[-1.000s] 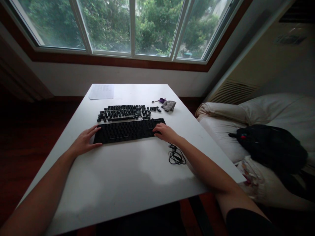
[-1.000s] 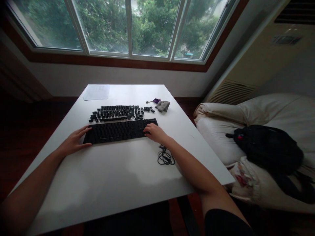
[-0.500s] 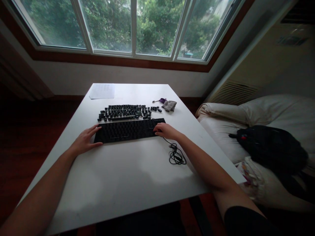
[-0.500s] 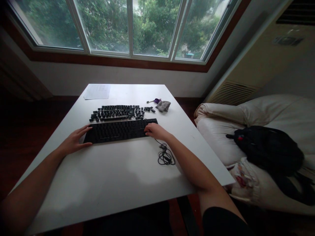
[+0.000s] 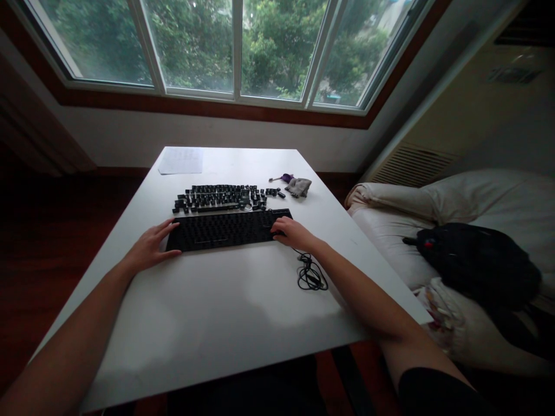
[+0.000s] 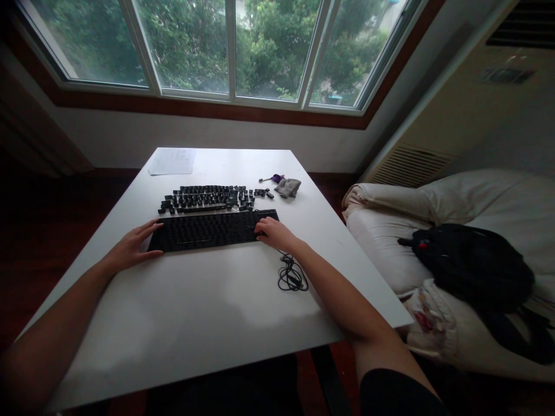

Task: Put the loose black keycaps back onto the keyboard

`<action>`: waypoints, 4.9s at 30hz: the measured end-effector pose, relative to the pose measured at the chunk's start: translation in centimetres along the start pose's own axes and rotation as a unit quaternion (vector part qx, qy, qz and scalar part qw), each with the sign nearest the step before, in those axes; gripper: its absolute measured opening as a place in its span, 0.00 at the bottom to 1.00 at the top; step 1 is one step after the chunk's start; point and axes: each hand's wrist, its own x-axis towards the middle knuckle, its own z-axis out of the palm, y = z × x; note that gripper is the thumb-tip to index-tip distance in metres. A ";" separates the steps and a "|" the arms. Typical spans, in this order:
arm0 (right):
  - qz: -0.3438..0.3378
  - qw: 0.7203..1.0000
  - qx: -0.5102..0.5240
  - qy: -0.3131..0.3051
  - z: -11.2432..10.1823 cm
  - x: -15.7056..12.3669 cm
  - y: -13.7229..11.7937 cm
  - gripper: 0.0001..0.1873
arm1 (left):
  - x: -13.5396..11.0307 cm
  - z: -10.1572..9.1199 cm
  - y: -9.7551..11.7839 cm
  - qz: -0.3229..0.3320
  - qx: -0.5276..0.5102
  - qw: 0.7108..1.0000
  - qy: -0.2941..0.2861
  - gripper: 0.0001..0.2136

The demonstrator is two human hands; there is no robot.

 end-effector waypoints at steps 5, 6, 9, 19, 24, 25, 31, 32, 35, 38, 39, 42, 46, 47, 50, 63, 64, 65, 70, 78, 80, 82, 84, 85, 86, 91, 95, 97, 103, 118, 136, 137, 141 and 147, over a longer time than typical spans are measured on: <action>-0.017 1.000 -0.003 0.009 0.5 -0.4 0.3 0.09 | 0.0 0.3 -0.3 0.003 0.002 1.000 -0.001 0.42; -0.019 1.000 0.000 0.010 0.5 -0.4 0.4 0.09 | -0.1 0.3 -0.3 0.003 0.002 1.000 -0.001 0.42; -0.022 1.000 0.012 0.015 0.8 -0.5 0.7 0.09 | -0.1 0.4 -0.3 0.005 0.001 1.000 0.000 0.42; -0.033 0.998 -0.019 0.041 1.4 -1.4 -0.2 0.11 | -0.3 0.2 -0.2 0.005 0.001 1.000 0.009 0.41; -0.005 0.994 -0.027 0.110 1.7 -2.8 -1.0 0.16 | -0.3 0.0 -0.2 0.007 -0.001 1.000 0.007 0.41; -0.004 0.993 -0.030 0.115 1.7 -3.0 -1.1 0.15 | -0.3 0.0 -0.2 0.008 -0.003 1.000 0.007 0.41; -0.011 0.992 -0.036 0.116 1.4 -2.5 -1.9 0.11 | -0.4 0.1 -0.5 0.001 -0.005 1.000 0.006 0.42; -0.010 0.992 -0.036 0.118 1.4 -2.3 -2.0 0.11 | -0.4 0.0 -0.4 -0.001 -0.004 1.000 0.005 0.42; -0.013 0.993 -0.032 0.111 1.0 -1.4 -1.9 0.10 | -0.4 -0.1 -0.3 -0.003 -0.001 1.000 0.002 0.42; 0.018 0.991 -0.019 0.131 0.3 0.2 -1.2 0.09 | -0.4 -0.1 -0.2 -0.004 0.001 1.000 0.002 0.42; 0.040 0.989 -0.017 0.142 0.1 1.0 -0.8 0.09 | -0.4 -0.1 -0.3 -0.004 0.000 1.000 0.003 0.43; 0.110 0.983 -0.037 0.140 -0.5 3.8 0.4 0.08 | -0.3 0.0 -0.4 0.000 0.001 1.000 0.005 0.42; 0.177 0.977 -0.087 0.076 -0.6 7.6 1.7 0.08 | -0.3 0.0 -0.5 0.008 0.005 1.000 0.004 0.41; 0.198 0.973 -0.101 0.060 -0.5 8.3 1.8 0.09 | -0.3 0.0 -0.5 0.009 0.003 1.000 0.003 0.41; 0.244 0.960 -0.135 0.013 -0.3 10.1 2.1 0.11 | -0.3 -0.2 -0.5 0.006 -0.005 1.000 0.004 0.40; 0.249 0.952 -0.159 -0.082 0.4 12.7 3.3 0.11 | -0.3 -0.2 -0.8 -0.001 -0.027 1.000 0.009 0.37; 0.248 0.952 -0.158 -0.083 0.4 12.7 3.3 0.11 | -0.3 -0.3 -0.8 -0.001 -0.027 1.000 0.009 0.37; 0.248 0.952 -0.157 -0.083 0.4 12.8 3.3 0.11 | -0.3 -0.3 -0.8 0.000 -0.027 1.000 0.010 0.37; 0.253 0.953 -0.147 -0.079 0.5 12.6 3.6 0.11 | -0.3 -0.3 -0.7 0.001 -0.023 1.000 0.010 0.36; 0.272 0.953 -0.122 -0.058 0.0 12.2 4.3 0.11 | -0.3 -0.3 -0.7 0.006 -0.019 1.000 0.009 0.37; 0.273 0.956 -0.108 -0.025 -0.5 11.6 4.4 0.10 | -0.3 -0.3 -0.7 0.006 -0.020 1.000 0.008 0.36; 0.250 0.965 -0.076 0.012 -1.0 10.8 4.3 0.08 | -0.3 -0.4 -0.6 0.003 -0.020 1.000 0.007 0.37; 0.204 0.978 -0.019 0.025 -1.6 9.6 3.9 0.08 | -0.3 -0.4 -0.5 -0.001 -0.019 1.000 0.005 0.37; 0.181 0.983 0.016 0.019 -1.9 9.0 3.6 0.08 | -0.2 -0.4 -0.5 -0.003 -0.019 1.000 0.004 0.37; 0.164 0.985 0.054 0.003 -2.1 8.3 3.2 0.09 | -0.2 -0.4 -0.5 -0.005 -0.019 1.000 0.003 0.37; 0.120 0.954 0.232 -0.145 -2.7 5.4 1.3 0.17 | -0.3 -0.3 -0.4 -0.001 -0.025 1.000 0.005 0.37; 0.116 0.941 0.261 -0.183 -2.2 4.3 0.4 0.17 | -0.3 -0.2 -0.4 -0.003 -0.026 1.000 0.009 0.37; 0.118 0.941 0.256 -0.185 -1.8 4.2 0.3 0.16 | -0.3 -0.2 -0.3 -0.004 -0.026 1.000 0.010 0.37; 0.104 0.949 0.219 -0.202 -1.4 4.5 0.3 0.14 | -0.4 -0.4 -0.2 -0.006 -0.022 1.000 0.004 0.37; 0.130 0.932 0.221 -0.255 -1.7 5.9 0.4 0.11 | -0.3 -0.5 -0.1 -0.005 -0.028 1.000 0.006 0.37; 0.114 0.963 0.168 -0.179 -1.3 4.7 0.1 0.15 | -0.3 -0.2 0.7 0.002 -0.018 1.000 0.023 0.34; 0.110 0.964 0.166 -0.176 -1.3 4.6 0.2 0.13 | -0.1 -0.4 1.4 0.003 -0.017 0.999 0.031 0.33; 0.084 0.972 0.167 -0.143 -1.0 3.8 0.3 0.06 | 1.5 -0.9 6.2 0.049 -0.013 0.997 0.050 0.26; 0.076 0.987 0.140 -0.006 0.6 1.4 -0.4 0.04 | 5.3 0.7 16.0 0.206 -0.022 0.978 -0.040 0.21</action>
